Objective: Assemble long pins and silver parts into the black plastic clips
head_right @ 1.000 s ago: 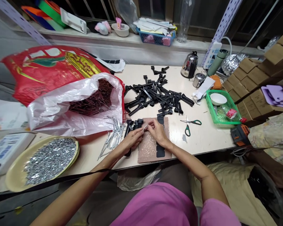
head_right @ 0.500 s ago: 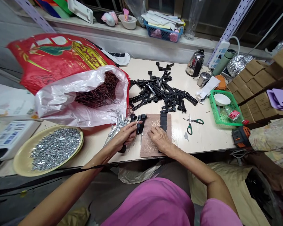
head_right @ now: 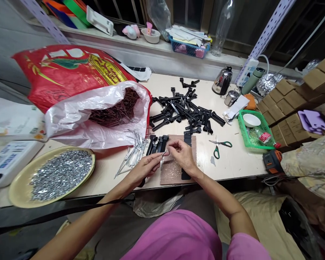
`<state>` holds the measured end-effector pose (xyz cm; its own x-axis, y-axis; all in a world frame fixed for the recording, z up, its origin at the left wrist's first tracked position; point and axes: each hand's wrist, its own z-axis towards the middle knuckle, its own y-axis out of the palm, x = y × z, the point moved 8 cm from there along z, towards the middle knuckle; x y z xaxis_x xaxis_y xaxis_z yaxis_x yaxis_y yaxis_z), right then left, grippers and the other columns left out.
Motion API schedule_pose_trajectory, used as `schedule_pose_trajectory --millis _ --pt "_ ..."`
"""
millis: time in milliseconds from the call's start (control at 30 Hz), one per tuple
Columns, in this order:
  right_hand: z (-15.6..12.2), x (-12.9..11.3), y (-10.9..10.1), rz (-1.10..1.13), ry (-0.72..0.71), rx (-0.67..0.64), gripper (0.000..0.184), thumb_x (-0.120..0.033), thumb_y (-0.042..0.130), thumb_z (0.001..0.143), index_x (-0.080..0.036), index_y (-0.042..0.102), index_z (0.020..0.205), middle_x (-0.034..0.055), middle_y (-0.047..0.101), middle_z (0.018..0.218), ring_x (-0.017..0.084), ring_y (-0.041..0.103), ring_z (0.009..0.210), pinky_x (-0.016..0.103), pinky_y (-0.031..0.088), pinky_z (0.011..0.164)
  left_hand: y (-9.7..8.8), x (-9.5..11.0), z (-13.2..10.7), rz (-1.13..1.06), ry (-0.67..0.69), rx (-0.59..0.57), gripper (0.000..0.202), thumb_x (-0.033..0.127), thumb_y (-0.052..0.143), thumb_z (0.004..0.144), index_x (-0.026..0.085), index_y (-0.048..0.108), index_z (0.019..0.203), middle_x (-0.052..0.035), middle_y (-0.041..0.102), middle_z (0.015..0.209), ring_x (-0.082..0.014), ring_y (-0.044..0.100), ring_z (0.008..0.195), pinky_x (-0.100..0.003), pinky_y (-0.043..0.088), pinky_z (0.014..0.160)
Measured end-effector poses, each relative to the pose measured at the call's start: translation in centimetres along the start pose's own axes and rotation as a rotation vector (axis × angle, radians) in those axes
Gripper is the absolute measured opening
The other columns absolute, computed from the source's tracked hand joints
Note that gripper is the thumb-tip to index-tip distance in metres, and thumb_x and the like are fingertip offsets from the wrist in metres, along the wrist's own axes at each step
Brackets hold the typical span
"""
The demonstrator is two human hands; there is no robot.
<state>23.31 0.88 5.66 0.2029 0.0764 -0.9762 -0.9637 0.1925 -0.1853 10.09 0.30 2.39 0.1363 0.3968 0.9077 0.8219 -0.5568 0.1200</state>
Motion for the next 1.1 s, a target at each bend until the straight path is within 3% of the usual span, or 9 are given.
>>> schedule_pose_trajectory --millis 100,267,367,467,600,733,900,1100 --pt "-0.1 0.4 0.3 0.161 0.074 0.037 0.017 -0.032 0.064 0.074 -0.018 0.056 0.079 -0.0020 0.062 0.073 0.011 0.063 0.063 0.024 0.050 0.063 0.2 0.3 0.1 0.003 0.039 0.003 0.079 0.062 0.059 0.070 0.006 0.055 0.126 0.0110 0.024 0.051 -0.0060 0.019 0.044 -0.020 0.011 0.042" --pt "-0.5 0.2 0.3 0.172 0.017 0.062 0.015 -0.032 0.063 0.076 -0.019 0.056 0.081 -0.0013 0.064 0.074 0.012 0.066 0.064 0.026 0.054 0.067 0.4 0.2 0.3 -0.016 0.050 -0.016 0.082 0.063 0.058 0.071 0.005 0.051 0.129 0.0118 0.022 0.051 -0.0058 0.017 0.043 -0.020 0.010 0.042" --pt "-1.1 -0.7 -0.4 0.008 -0.128 0.123 0.008 -0.027 0.059 0.081 -0.019 0.059 0.082 0.0008 0.067 0.078 0.013 0.066 0.069 0.027 0.054 0.069 0.5 0.2 0.3 -0.046 0.046 -0.012 0.087 0.063 0.060 0.070 0.004 0.047 0.132 0.0121 0.022 0.051 -0.0056 0.016 0.044 -0.020 0.010 0.042" --pt "-1.9 -2.4 -0.7 -0.246 -0.369 0.178 0.008 -0.022 0.055 0.085 -0.021 0.062 0.082 0.0024 0.069 0.079 0.015 0.065 0.076 0.029 0.054 0.073 0.6 0.3 0.3 -0.070 0.042 -0.021 0.093 0.062 0.063 0.069 0.004 0.041 0.137 0.0123 0.023 0.050 -0.0053 0.016 0.044 -0.020 0.010 0.042" --pt "-2.7 -3.7 -0.1 -0.396 -0.594 0.125 0.017 -0.018 0.049 0.090 -0.022 0.065 0.083 0.0033 0.070 0.081 0.016 0.065 0.080 0.032 0.053 0.077 0.8 0.3 0.3 -0.099 0.014 -0.053 0.097 0.062 0.065 0.067 0.005 0.038 0.140 0.0124 0.023 0.051 -0.0044 0.014 0.045 -0.020 0.008 0.042" --pt "-2.0 -3.5 -0.6 -0.351 -0.502 0.052 0.015 -0.024 0.054 0.091 -0.020 0.069 0.090 0.0043 0.071 0.084 0.016 0.065 0.081 0.030 0.053 0.075 0.6 0.2 0.1 -0.086 -0.013 -0.099 0.095 0.062 0.065 0.067 0.006 0.040 0.139 0.0124 0.023 0.051 -0.0043 0.013 0.045 -0.021 0.007 0.042" --pt "-0.9 -2.8 -1.1 -0.240 -0.318 -0.169 0.020 -0.035 0.060 0.088 -0.020 0.073 0.088 0.0042 0.070 0.083 0.014 0.065 0.079 0.027 0.053 0.072 0.6 0.3 -0.4 -0.031 -0.062 -0.205 0.085 0.059 0.064 0.070 0.010 0.044 0.137 0.0121 0.022 0.052 -0.0046 0.012 0.044 -0.020 0.005 0.042" --pt "-0.9 -3.8 -0.9 -0.213 -0.358 -0.388 0.025 -0.039 0.059 0.088 -0.019 0.073 0.086 0.0042 0.070 0.080 0.014 0.065 0.076 0.026 0.052 0.071 1.1 0.8 -1.1 0.034 -0.102 -0.308 0.085 0.059 0.065 0.068 0.010 0.048 0.135 0.0122 0.024 0.051 -0.0046 0.013 0.043 -0.020 0.007 0.042"
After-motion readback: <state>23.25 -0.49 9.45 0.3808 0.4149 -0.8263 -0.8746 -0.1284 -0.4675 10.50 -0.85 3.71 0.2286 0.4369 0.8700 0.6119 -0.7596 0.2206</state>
